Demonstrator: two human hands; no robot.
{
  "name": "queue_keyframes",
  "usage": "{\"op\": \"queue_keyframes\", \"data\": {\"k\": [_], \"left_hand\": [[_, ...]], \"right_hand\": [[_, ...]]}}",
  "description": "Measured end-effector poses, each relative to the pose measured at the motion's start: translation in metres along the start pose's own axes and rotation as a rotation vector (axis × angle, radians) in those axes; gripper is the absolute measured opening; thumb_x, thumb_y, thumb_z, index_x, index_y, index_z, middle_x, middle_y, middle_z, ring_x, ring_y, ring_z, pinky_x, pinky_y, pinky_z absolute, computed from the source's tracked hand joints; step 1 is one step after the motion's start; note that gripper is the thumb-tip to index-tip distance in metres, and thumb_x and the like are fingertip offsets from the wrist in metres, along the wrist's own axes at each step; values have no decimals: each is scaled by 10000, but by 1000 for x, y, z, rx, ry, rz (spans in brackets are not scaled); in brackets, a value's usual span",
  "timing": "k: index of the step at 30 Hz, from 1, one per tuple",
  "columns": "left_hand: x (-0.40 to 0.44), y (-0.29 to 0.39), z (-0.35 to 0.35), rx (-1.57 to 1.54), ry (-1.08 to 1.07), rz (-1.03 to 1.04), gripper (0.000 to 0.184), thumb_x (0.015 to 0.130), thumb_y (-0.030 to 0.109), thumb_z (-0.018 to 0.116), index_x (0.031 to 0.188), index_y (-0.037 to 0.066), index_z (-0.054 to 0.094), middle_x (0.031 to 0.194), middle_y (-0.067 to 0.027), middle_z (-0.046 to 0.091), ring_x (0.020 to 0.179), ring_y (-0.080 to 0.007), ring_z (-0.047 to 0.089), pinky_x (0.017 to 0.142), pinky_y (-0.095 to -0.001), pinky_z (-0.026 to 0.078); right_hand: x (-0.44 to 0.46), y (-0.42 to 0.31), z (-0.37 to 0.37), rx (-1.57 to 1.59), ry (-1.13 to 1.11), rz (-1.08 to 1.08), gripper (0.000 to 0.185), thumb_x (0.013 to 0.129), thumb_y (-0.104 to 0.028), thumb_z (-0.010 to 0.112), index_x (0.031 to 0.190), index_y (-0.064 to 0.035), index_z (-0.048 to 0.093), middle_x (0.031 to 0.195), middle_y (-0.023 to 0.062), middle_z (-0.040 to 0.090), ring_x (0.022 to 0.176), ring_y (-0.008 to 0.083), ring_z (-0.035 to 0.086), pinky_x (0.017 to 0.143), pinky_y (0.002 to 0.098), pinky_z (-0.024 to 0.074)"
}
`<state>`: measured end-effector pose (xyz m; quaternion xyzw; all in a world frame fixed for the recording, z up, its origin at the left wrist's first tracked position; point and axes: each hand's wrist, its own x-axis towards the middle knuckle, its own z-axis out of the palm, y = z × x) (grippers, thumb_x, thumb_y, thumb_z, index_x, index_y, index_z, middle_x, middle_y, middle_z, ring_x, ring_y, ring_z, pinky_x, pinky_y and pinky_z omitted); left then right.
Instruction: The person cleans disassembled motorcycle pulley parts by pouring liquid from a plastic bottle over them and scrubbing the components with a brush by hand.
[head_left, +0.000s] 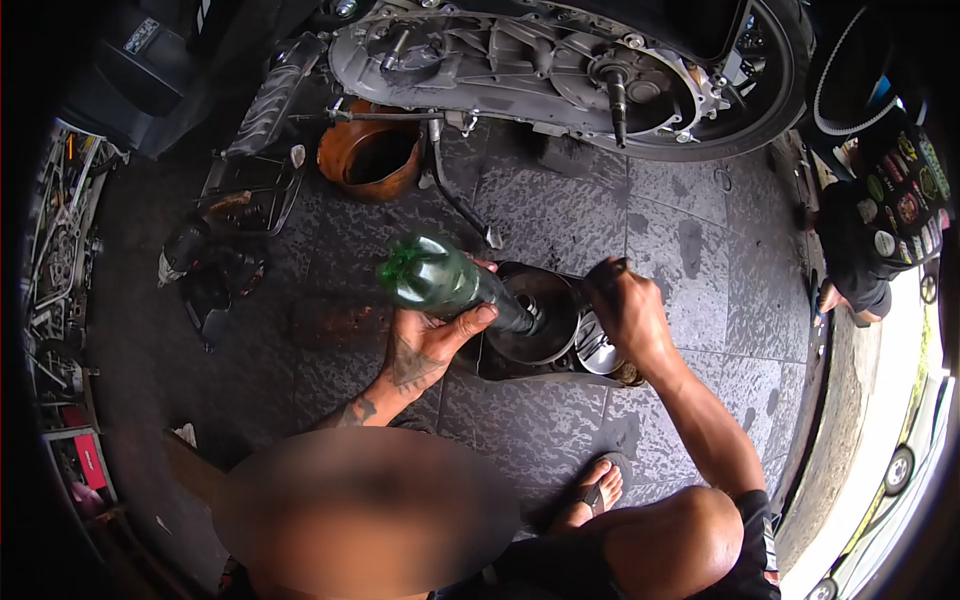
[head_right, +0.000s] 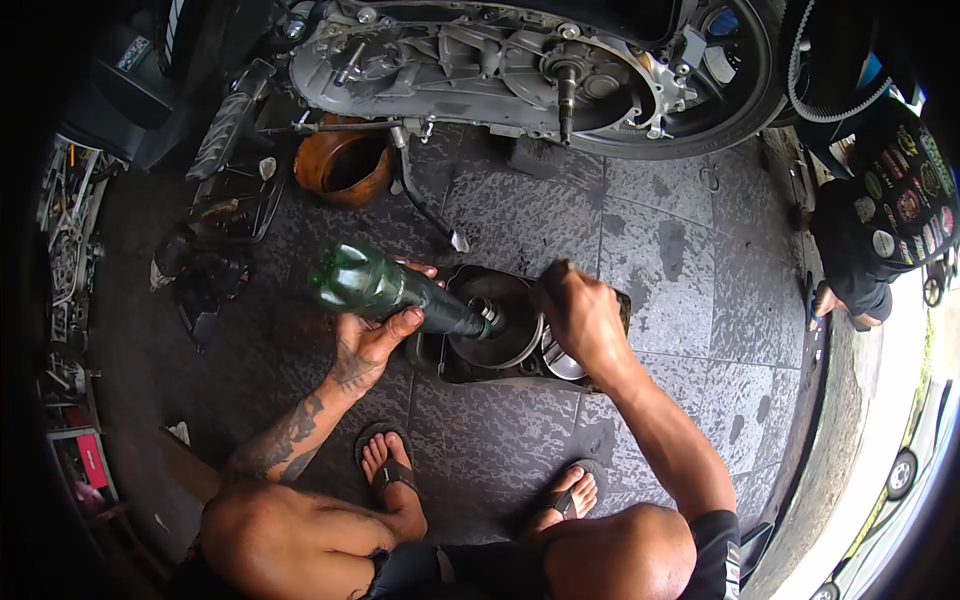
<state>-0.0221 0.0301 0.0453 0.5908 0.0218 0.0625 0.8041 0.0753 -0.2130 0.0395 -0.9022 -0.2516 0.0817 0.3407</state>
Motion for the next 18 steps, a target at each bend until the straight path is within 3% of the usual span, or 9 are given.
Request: {"op": "queue_keyframes", "data": {"k": [3, 8, 12, 15, 16, 18], "left_hand": [[-2, -8, -1, -4, -27, -23, 458, 831, 108, 750, 1213, 22, 511, 1208, -111, 581, 1095, -181, 567, 945, -324, 491], [-12, -17, -6, -67, -69, -109, 550, 829, 42, 734, 1292, 34, 438, 1260, -114, 541, 1174, -193, 528, 1001, -340, 468], [-15, -29, -1, 19, -147, -51, 635, 796, -11, 746, 1328, 53, 405, 1289, -97, 518, 1226, -197, 500, 1054, -356, 432], [-13, -32, 3, -54, -143, -52, 631, 794, -10, 749, 1322, 53, 409, 1290, -89, 519, 1231, -196, 497, 1056, -350, 429], [-13, -31, 5, -54, -125, -49, 584, 800, -10, 725, 1300, 25, 425, 1287, -134, 512, 1221, -236, 511, 1072, -401, 411], [-15, -34, 6, -17, -139, -38, 590, 796, -13, 728, 1299, 27, 423, 1283, -136, 515, 1222, -235, 510, 1071, -403, 411]], "right_hand": [[34, 2, 19, -16, -54, -156, 167, 871, -145, 644, 961, -31, 562, 879, 225, 644, 818, 449, 622, 706, 498, 515], [77, 4, 34, 122, -309, -155, 220, 866, -228, 676, 929, -23, 627, 783, 219, 655, 788, 421, 638, 680, 473, 506], [74, 2, 47, 91, -373, -197, 214, 868, -229, 666, 900, -18, 659, 786, 229, 658, 779, 418, 645, 688, 471, 505], [71, 15, 28, -49, -219, -119, 214, 871, -238, 666, 933, -34, 673, 770, 209, 664, 732, 397, 656, 666, 452, 515], [65, 10, 13, -89, -149, -48, 220, 854, -224, 664, 911, -12, 659, 727, 225, 646, 707, 409, 646, 642, 463, 509], [49, 18, 4, -94, -119, 0, 215, 838, -199, 658, 919, 0, 651, 699, 234, 632, 689, 418, 639, 626, 463, 504]]}}
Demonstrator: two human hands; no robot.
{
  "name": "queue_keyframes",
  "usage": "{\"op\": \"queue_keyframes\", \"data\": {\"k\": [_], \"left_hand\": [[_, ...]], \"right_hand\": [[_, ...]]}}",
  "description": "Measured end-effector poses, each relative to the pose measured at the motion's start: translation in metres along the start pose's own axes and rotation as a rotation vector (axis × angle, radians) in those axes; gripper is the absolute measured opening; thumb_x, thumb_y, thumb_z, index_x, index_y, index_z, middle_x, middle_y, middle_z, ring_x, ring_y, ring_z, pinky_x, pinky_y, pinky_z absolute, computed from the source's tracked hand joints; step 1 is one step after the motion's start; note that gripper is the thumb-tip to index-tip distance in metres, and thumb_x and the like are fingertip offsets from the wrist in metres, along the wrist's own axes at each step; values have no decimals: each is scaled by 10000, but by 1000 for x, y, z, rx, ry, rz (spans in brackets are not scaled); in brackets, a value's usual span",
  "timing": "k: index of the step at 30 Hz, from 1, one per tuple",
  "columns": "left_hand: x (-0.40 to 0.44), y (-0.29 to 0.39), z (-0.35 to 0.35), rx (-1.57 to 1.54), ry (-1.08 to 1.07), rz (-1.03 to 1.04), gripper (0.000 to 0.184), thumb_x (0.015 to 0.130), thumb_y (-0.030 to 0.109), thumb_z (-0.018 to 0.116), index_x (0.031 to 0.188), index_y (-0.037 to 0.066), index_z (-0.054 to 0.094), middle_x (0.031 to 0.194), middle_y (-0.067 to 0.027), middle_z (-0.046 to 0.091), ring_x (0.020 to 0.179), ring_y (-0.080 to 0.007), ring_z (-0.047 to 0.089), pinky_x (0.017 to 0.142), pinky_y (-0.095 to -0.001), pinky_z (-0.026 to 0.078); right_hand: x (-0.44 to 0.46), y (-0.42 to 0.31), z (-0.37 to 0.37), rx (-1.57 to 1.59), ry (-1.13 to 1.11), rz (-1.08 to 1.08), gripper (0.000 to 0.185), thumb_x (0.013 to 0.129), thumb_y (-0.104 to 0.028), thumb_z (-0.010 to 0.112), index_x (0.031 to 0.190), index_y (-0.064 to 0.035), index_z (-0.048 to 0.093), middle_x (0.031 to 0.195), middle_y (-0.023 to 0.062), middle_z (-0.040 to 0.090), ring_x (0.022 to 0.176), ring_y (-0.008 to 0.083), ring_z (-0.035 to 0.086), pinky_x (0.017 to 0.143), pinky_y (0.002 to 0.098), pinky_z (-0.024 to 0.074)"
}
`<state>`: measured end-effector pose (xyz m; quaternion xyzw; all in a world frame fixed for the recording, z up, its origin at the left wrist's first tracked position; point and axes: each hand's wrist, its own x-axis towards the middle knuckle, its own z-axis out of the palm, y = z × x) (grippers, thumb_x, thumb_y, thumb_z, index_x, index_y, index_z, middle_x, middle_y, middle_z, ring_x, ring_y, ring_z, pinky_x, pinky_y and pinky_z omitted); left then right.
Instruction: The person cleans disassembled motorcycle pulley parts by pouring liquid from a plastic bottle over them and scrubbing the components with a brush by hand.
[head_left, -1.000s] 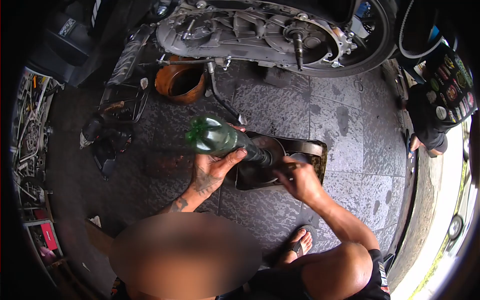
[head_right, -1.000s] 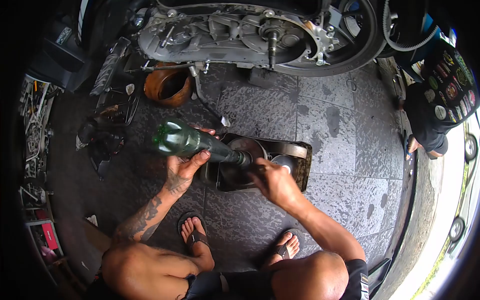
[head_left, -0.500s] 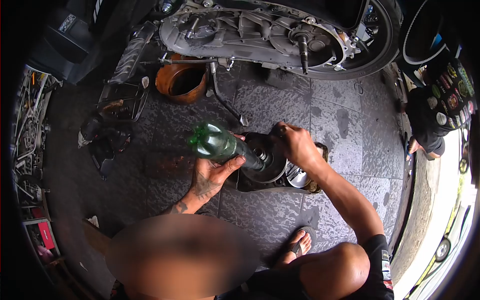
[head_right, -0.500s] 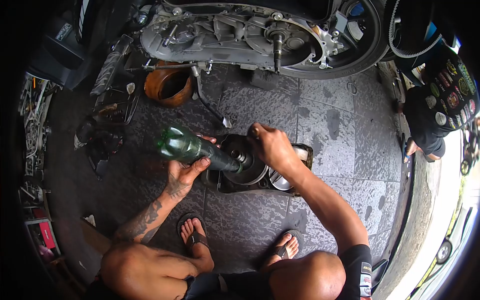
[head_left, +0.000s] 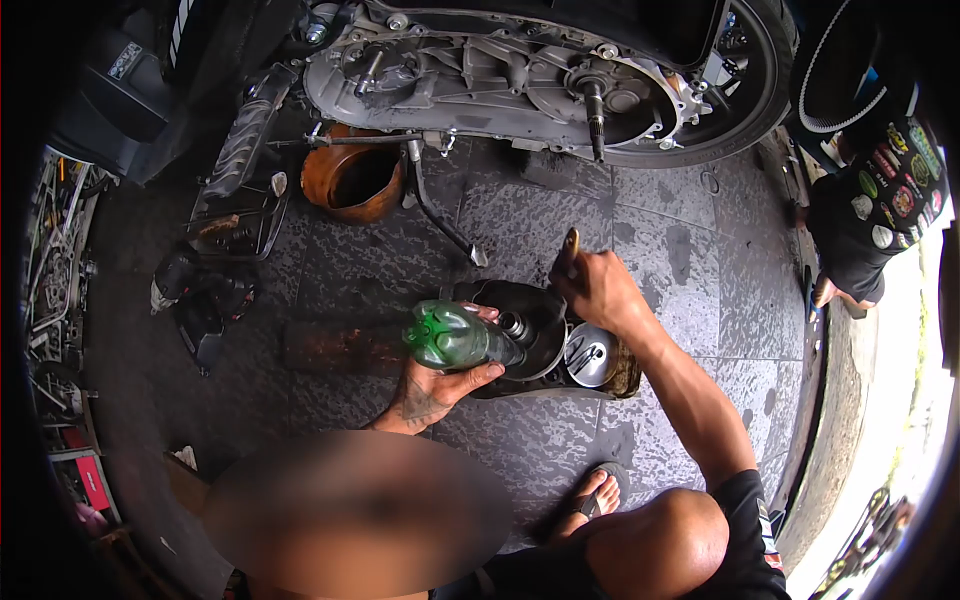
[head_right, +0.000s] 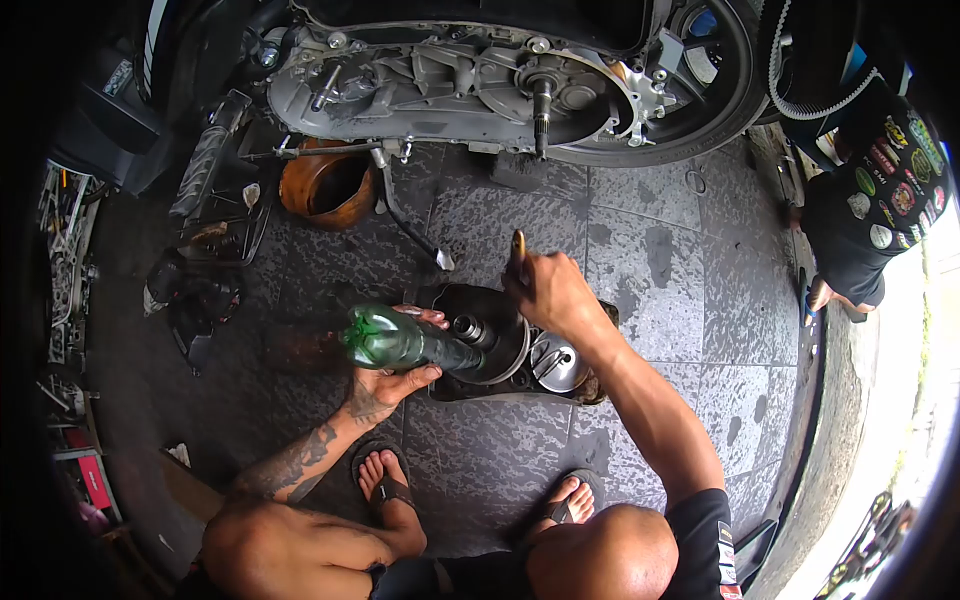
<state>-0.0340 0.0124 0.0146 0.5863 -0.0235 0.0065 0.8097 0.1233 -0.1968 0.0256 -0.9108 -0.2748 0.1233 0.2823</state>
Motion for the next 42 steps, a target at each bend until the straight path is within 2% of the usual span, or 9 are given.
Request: {"op": "queue_keyframes", "data": {"k": [5, 13, 14, 19, 22, 24, 34, 39, 42], "left_hand": [[-14, -4, -5, 229, -33, 60, 611, 781, -30, 722, 1303, 27, 409, 1268, -145, 524, 1223, -242, 507, 1071, -409, 409], [-34, -9, -19, 151, 233, 73, 569, 781, 7, 726, 1280, 16, 452, 1276, -128, 515, 1199, -208, 512, 1041, -362, 423], [-34, -9, -20, 184, 237, 62, 568, 779, 11, 730, 1277, 14, 456, 1274, -125, 518, 1197, -206, 512, 1038, -359, 425], [-39, -7, -20, 162, 278, -1, 586, 764, 16, 746, 1275, 10, 460, 1247, -110, 544, 1191, -201, 516, 1026, -351, 428], [-40, -5, -19, 167, 237, 67, 565, 756, 18, 747, 1252, 7, 476, 1233, -117, 555, 1184, -210, 526, 1031, -366, 421], [-40, -4, -20, 143, 203, 60, 563, 755, 39, 747, 1246, 5, 474, 1228, -128, 555, 1188, -224, 526, 1043, -385, 411], [-50, 7, -27, 98, 245, 114, 568, 799, 60, 679, 1298, -15, 418, 1280, -151, 503, 1210, -254, 515, 1053, -406, 409], [-55, 9, -28, 17, 263, 128, 550, 808, 58, 657, 1297, -18, 417, 1270, -151, 497, 1215, -281, 513, 1051, -429, 417], [-59, 8, -28, -37, 266, 131, 538, 816, 44, 644, 1300, -15, 416, 1257, -145, 501, 1217, -284, 514, 1053, -433, 417]], "right_hand": [[-36, -26, 4, 126, -117, 1, 201, 836, -165, 666, 953, -1, 658, 732, 226, 647, 717, 409, 647, 631, 441, 514], [-54, -57, 34, 32, -129, -387, 211, 839, -191, 691, 970, -39, 626, 802, 186, 656, 674, 371, 654, 620, 432, 535], [-44, -55, 40, 19, -4, -515, 202, 828, -194, 702, 949, -49, 631, 790, 186, 650, 642, 358, 648, 595, 429, 535], [-13, -87, -5, 23, 1, -171, 189, 827, -171, 677, 942, -47, 594, 708, 195, 641, 663, 391, 653, 619, 466, 530], [12, -67, -5, 56, 75, -236, 179, 837, -178, 668, 928, -35, 611, 723, 196, 649, 714, 404, 648, 649, 477, 523], [28, -46, 9, -82, -197, -268, 197, 854, -206, 655, 931, -27, 630, 769, 196, 661, 772, 411, 640, 696, 492, 513], [19, -55, 49, 81, -450, -514, 174, 844, -133, 617, 978, -25, 593, 872, 211, 651, 849, 420, 623, 751, 479, 505], [-7, -55, 34, 72, -421, -480, 272, 869, -198, 623, 1042, 10, 596, 865, 215, 654, 865, 410, 637, 758, 467, 513], [-43, -42, 35, -95, -219, -697, 332, 864, -190, 645, 1102, 30, 573, 890, 215, 651, 921, 386, 639, 761, 477, 527]]}}
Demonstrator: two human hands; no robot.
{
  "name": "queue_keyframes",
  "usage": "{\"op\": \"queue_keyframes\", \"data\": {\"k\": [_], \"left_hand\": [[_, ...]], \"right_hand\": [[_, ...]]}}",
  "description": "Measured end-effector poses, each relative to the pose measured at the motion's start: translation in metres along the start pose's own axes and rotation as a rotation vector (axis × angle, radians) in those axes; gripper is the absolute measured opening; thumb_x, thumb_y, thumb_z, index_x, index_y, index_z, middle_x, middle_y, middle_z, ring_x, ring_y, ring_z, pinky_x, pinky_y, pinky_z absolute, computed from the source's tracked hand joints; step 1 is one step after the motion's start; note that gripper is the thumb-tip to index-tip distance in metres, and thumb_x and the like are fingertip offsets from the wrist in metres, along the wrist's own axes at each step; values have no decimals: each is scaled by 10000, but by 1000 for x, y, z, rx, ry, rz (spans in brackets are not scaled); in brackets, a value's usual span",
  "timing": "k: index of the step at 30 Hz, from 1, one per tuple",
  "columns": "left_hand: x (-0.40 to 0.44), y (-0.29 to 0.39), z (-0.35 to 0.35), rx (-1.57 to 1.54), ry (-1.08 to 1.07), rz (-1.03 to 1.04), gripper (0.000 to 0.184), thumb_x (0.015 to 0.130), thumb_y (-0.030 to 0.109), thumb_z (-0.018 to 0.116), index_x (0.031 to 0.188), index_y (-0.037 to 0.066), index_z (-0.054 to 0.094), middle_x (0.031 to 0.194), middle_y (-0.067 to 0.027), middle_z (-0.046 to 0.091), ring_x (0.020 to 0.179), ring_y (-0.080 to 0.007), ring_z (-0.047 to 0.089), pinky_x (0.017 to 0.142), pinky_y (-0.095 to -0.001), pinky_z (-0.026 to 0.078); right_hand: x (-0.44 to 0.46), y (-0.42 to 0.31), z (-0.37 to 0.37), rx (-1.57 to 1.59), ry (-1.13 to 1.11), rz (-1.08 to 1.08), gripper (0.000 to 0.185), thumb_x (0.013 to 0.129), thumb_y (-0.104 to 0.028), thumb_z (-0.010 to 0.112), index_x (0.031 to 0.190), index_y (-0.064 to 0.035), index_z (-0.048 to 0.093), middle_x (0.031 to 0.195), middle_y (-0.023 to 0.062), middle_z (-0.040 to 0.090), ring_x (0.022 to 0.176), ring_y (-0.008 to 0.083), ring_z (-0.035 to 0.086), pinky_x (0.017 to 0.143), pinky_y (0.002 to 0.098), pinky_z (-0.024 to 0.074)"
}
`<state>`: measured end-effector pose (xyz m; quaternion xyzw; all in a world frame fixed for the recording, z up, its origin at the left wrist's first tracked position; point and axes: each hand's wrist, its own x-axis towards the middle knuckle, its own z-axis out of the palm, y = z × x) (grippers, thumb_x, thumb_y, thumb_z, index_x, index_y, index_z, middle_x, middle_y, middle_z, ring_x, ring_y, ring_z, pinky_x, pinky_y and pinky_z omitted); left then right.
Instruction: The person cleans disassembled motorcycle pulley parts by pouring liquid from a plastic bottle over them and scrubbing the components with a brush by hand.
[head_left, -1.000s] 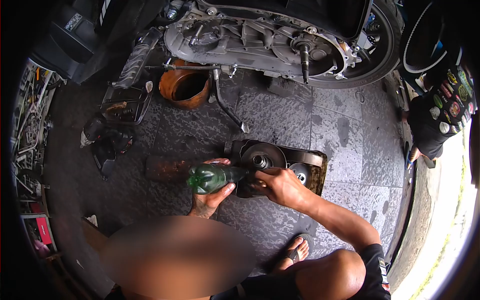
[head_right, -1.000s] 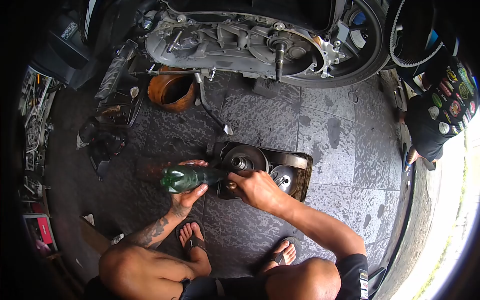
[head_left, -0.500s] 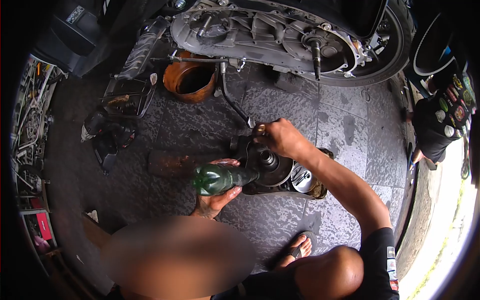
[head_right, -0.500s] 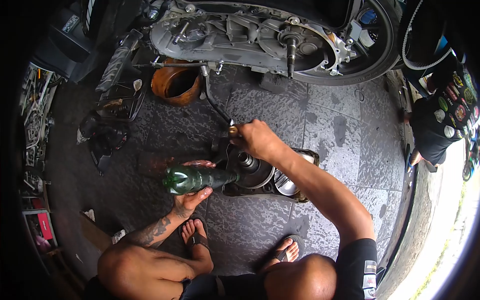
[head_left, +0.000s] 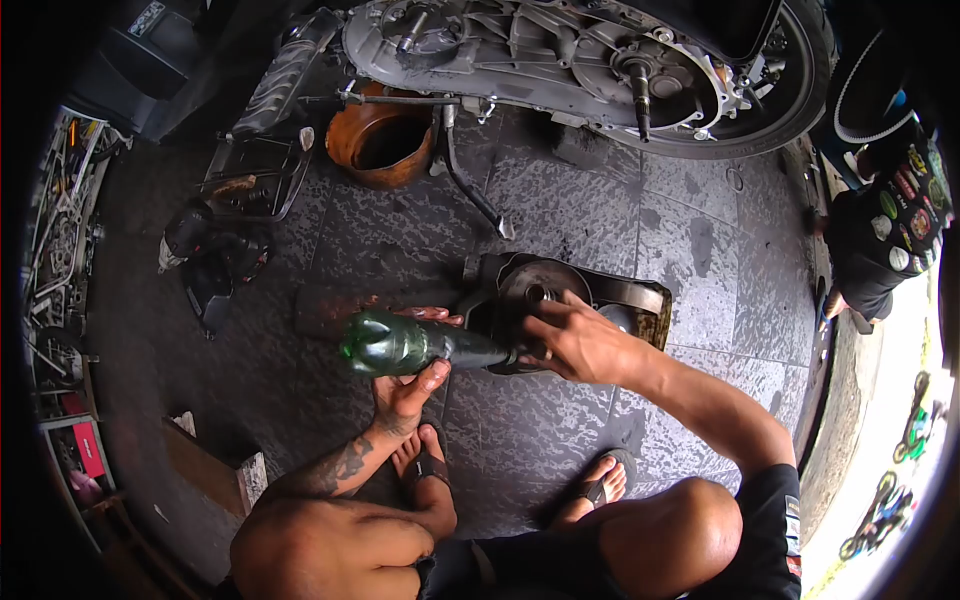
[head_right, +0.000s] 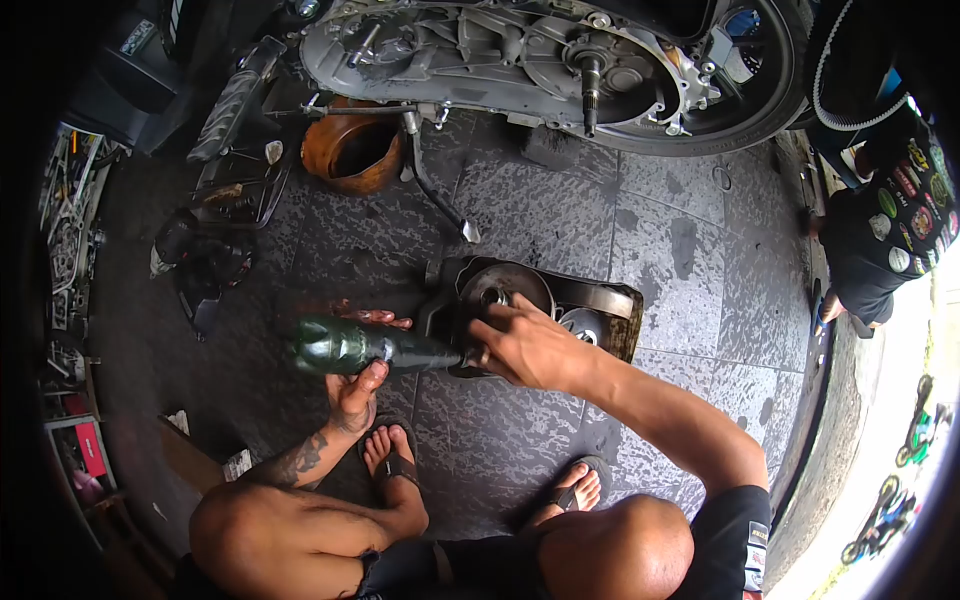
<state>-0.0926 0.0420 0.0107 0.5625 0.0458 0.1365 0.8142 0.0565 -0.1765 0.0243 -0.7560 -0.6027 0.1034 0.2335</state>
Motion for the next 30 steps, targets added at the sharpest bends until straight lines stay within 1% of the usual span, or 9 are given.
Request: {"op": "queue_keyframes", "data": {"k": [2, 6, 11, 15, 17, 19, 20, 23, 30], "left_hand": [[-2, -1, 1, 21, 38, -7, 557, 823, 65, 613, 1332, -20, 403, 1262, -169, 517, 1182, -331, 541, 1061, -493, 401], [4, 1, 8, -97, 54, -14, 501, 823, 20, 626, 1286, -20, 441, 1268, -140, 486, 1215, -282, 513, 1071, -447, 408], [13, -3, 10, -99, 27, -14, 483, 810, 17, 623, 1266, -11, 469, 1264, -134, 491, 1205, -280, 519, 1062, -450, 415], [14, 1, 11, -93, 74, -30, 472, 822, 23, 621, 1269, -9, 473, 1258, -128, 502, 1200, -280, 522, 1042, -432, 427], [15, 1, 12, -130, 104, -65, 471, 829, 27, 621, 1274, -8, 471, 1257, -126, 505, 1200, -280, 523, 1039, -426, 426], [17, -4, 13, -106, 93, -31, 459, 840, 31, 621, 1273, -4, 473, 1255, -124, 507, 1205, -284, 522, 1048, -420, 418], [17, -7, 12, -97, 87, -44, 465, 842, 39, 631, 1277, -1, 471, 1263, -124, 504, 1212, -284, 519, 1056, -424, 412], [18, -9, 12, -130, 97, -37, 468, 842, 36, 632, 1279, -1, 469, 1273, -123, 501, 1217, -279, 518, 1054, -418, 417], [23, -12, 3, -94, 132, -44, 473, 855, 30, 625, 1297, -8, 459, 1277, -121, 510, 1195, -255, 535, 1031, -370, 432]], "right_hand": [[-27, -9, -10, 39, -36, 84, 322, 869, -181, 650, 1102, 28, 573, 893, 215, 651, 896, 381, 642, 755, 471, 532], [-45, -6, -37, 155, 37, 381, 328, 837, -181, 709, 1064, 10, 568, 863, 208, 645, 756, 383, 651, 674, 450, 544], [-19, -20, 5, 181, 51, 237, 343, 882, -245, 680, 1080, 9, 561, 821, 239, 627, 710, 406, 652, 630, 444, 550], [-27, -11, -27, 161, 97, 536, 318, 914, -258, 646, 1016, 39, 600, 749, 220, 677, 626, 335, 685, 597, 425, 569], [-39, 12, -31, 96, 279, 454, 271, 907, -230, 656, 944, 30, 590, 701, 179, 678, 588, 326, 679, 558, 414, 564], [-23, -5, -38, 94, 178, 605, 254, 899, -218, 664, 955, 15, 579, 720, 173, 677, 595, 331, 677, 531, 414, 553], [-24, 4, -18, 157, 232, 415, 268, 899, -231, 664, 1005, 0, 579, 756, 177, 676, 605, 338, 676, 504, 419, 534], [-17, -8, 0, 250, 162, 276, 308, 899, -245, 664, 1044, 15, 587, 789, 196, 671, 710, 382, 675, 613, 442, 540], [-10, -18, -5, 312, 163, 577, 290, 910, -276, 657, 944, 12, 656, 723, 211, 656, 647, 376, 655, 612, 436, 518]]}}
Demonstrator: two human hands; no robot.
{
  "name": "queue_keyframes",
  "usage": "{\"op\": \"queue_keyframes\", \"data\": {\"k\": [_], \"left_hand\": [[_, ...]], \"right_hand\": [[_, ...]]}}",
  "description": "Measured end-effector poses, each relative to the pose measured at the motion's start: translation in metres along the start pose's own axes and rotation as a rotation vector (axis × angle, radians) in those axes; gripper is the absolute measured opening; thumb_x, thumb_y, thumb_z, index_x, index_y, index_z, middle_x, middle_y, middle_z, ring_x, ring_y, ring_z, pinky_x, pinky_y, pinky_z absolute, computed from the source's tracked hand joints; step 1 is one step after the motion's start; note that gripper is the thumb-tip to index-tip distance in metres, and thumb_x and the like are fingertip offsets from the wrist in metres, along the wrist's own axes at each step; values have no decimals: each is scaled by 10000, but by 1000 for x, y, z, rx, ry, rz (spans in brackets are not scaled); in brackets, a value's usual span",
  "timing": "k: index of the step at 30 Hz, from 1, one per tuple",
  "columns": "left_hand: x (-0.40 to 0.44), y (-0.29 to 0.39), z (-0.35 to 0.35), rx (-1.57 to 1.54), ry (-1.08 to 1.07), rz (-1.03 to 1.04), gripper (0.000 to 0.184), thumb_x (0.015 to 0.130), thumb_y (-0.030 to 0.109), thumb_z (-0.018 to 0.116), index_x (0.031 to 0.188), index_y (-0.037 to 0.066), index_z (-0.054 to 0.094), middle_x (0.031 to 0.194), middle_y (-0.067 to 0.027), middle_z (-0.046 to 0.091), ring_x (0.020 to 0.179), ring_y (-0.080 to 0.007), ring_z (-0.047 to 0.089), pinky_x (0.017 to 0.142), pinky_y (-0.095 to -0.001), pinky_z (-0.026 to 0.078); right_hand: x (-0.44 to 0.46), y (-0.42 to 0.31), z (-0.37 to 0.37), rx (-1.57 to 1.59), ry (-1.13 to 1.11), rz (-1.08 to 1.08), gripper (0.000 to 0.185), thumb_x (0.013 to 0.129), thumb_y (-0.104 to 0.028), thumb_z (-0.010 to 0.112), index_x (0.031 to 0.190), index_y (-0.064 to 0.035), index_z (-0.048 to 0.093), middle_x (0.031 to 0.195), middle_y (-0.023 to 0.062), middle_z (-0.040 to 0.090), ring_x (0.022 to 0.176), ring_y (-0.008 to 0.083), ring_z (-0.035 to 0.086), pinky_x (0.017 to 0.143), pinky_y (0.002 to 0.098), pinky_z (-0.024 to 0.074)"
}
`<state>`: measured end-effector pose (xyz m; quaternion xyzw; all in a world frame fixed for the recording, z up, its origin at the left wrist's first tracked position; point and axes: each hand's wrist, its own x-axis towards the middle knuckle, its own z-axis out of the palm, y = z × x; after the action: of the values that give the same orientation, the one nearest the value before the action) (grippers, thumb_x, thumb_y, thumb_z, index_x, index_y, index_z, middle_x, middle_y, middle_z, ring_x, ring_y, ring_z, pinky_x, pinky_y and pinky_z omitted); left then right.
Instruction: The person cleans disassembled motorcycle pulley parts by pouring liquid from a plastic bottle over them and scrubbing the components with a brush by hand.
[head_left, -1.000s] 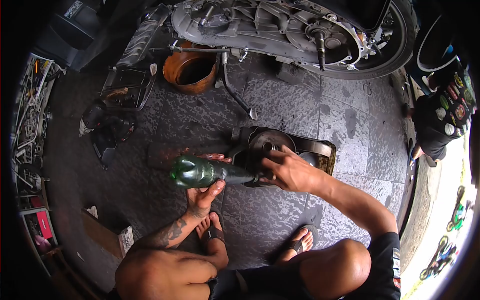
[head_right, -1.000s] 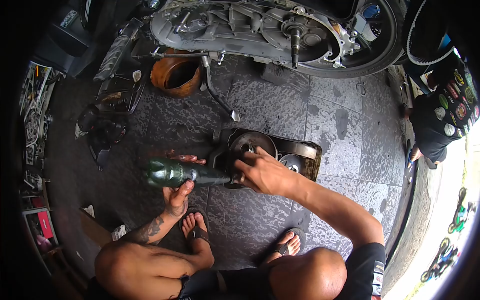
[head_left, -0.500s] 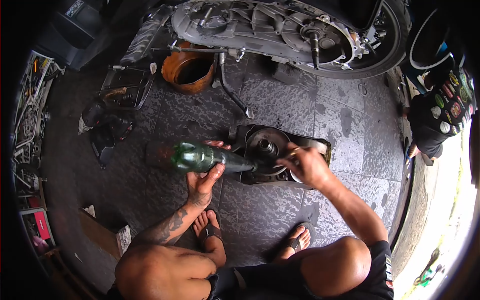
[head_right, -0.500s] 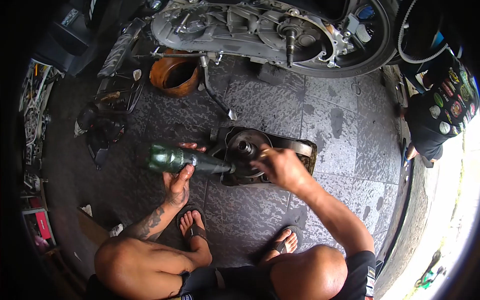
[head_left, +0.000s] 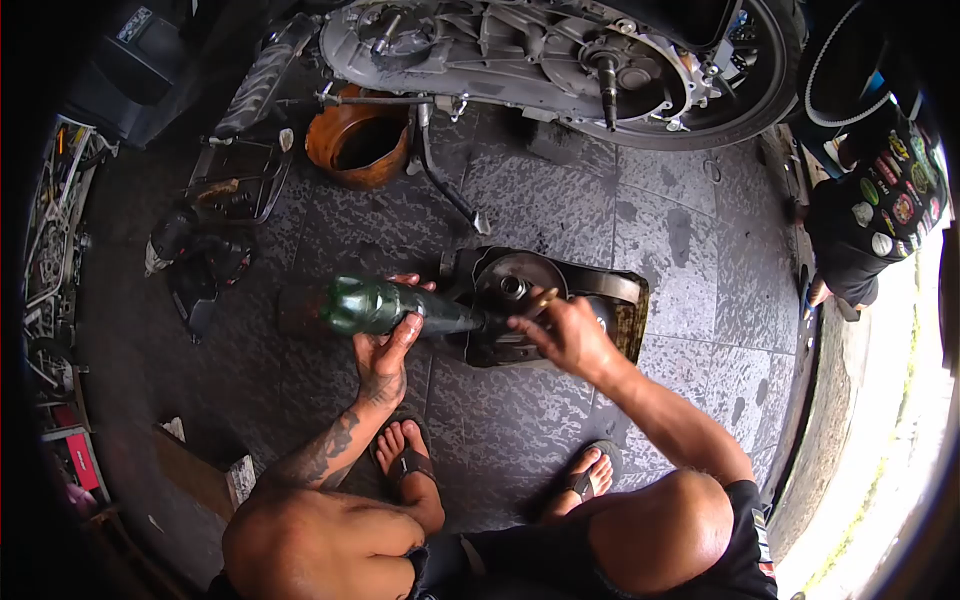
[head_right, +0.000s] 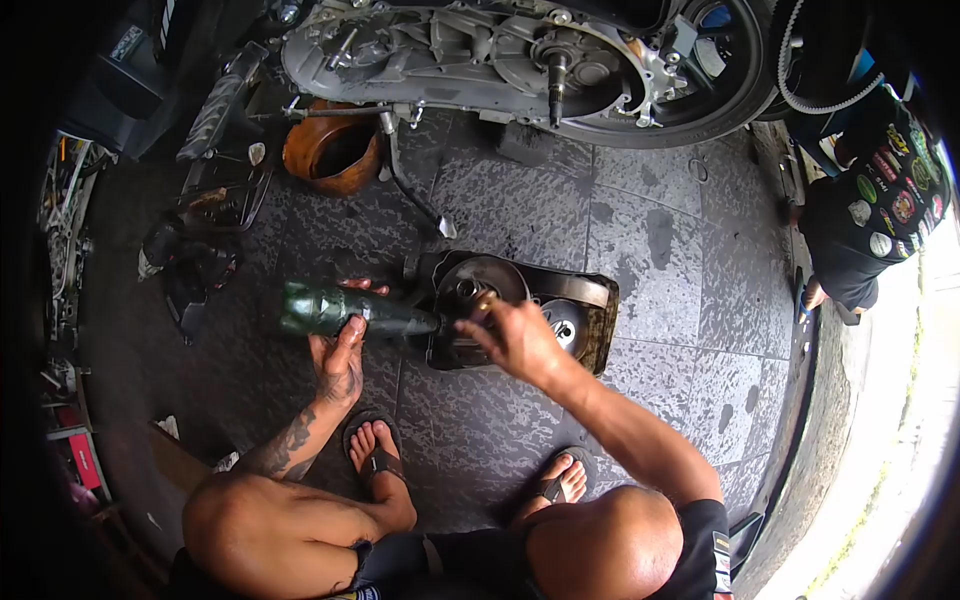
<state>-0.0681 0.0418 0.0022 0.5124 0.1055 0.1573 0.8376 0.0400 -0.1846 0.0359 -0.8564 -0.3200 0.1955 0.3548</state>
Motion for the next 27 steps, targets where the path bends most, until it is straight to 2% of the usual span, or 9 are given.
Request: {"op": "queue_keyframes", "data": {"k": [1, 3, 6, 11, 13, 18, 20, 24, 27], "left_hand": [[-1, 1, 1, 5, 0, 10, 476, 858, 34, 629, 1300, -8, 457, 1270, -121, 514, 1189, -254, 539, 1030, -373, 433], [-3, 2, 2, 12, 24, -11, 470, 859, 38, 632, 1296, -5, 462, 1271, -124, 516, 1177, -252, 547, 1031, -379, 432], [0, 0, 3, -11, -4, 19, 473, 858, 38, 634, 1298, 1, 464, 1273, -123, 516, 1182, -260, 546, 1025, -380, 438], [1, 1, 1, -11, 17, -54, 478, 852, 31, 640, 1295, 15, 460, 1265, -114, 518, 1200, -278, 538, 1008, -377, 454], [1, 2, 2, -11, 16, -41, 474, 849, 27, 641, 1288, 17, 464, 1267, -114, 517, 1198, -277, 539, 1002, -373, 458], [2, -2, 3, -51, -9, -51, 473, 841, 16, 643, 1278, 28, 464, 1261, -110, 516, 1194, -271, 539, 984, -362, 472], [3, -2, 8, -44, -17, -64, 470, 838, 11, 643, 1273, 27, 464, 1260, -111, 514, 1194, -268, 538, 985, -362, 472], [-2, -6, 7, -43, -36, -102, 459, 832, -7, 639, 1257, 25, 469, 1261, -110, 507, 1199, -260, 533, 987, -357, 472], [-4, -9, 7, -25, -74, -81, 476, 838, 6, 623, 1284, 20, 456, 1272, -122, 508, 1203, -280, 534, 1013, -394, 450]], "right_hand": [[0, 1, -12, -37, -82, 129, 293, 914, -283, 652, 953, 7, 659, 704, 203, 653, 606, 363, 651, 601, 435, 518], [5, 12, -35, -74, -69, 38, 292, 922, -323, 637, 953, -34, 664, 604, 156, 630, 521, 296, 639, 547, 403, 511], [19, 3, -44, -151, -118, 67, 296, 920, -331, 637, 950, -38, 659, 600, 158, 622, 550, 302, 648, 584, 410, 513], [21, 2, 0, -98, -118, -178, 306, 906, -316, 646, 930, -12, 642, 677, 232, 626, 672, 406, 643, 672, 478, 505], [23, -10, -33, -153, -262, 150, 329, 927, -365, 621, 950, -40, 661, 694, 170, 669, 620, 281, 669, 663, 440, 527], [30, -1, -52, -262, -120, 163, 229, 912, -237, 642, 971, -15, 631, 756, 205, 665, 686, 379, 666, 617, 421, 524], [37, 13, -29, -259, 169, -70, 210, 893, -217, 650, 954, -27, 584, 789, 225, 642, 745, 419, 642, 651, 484, 514], [54, 39, 3, -70, 220, -208, 210, 865, -155, 683, 973, -21, 561, 820, 217, 634, 763, 427, 631, 635, 482, 510], [54, 48, 4, -33, 163, -277, 288, 871, -202, 686, 1055, -1, 593, 850, 241, 632, 758, 437, 634, 662, 483, 523]]}}
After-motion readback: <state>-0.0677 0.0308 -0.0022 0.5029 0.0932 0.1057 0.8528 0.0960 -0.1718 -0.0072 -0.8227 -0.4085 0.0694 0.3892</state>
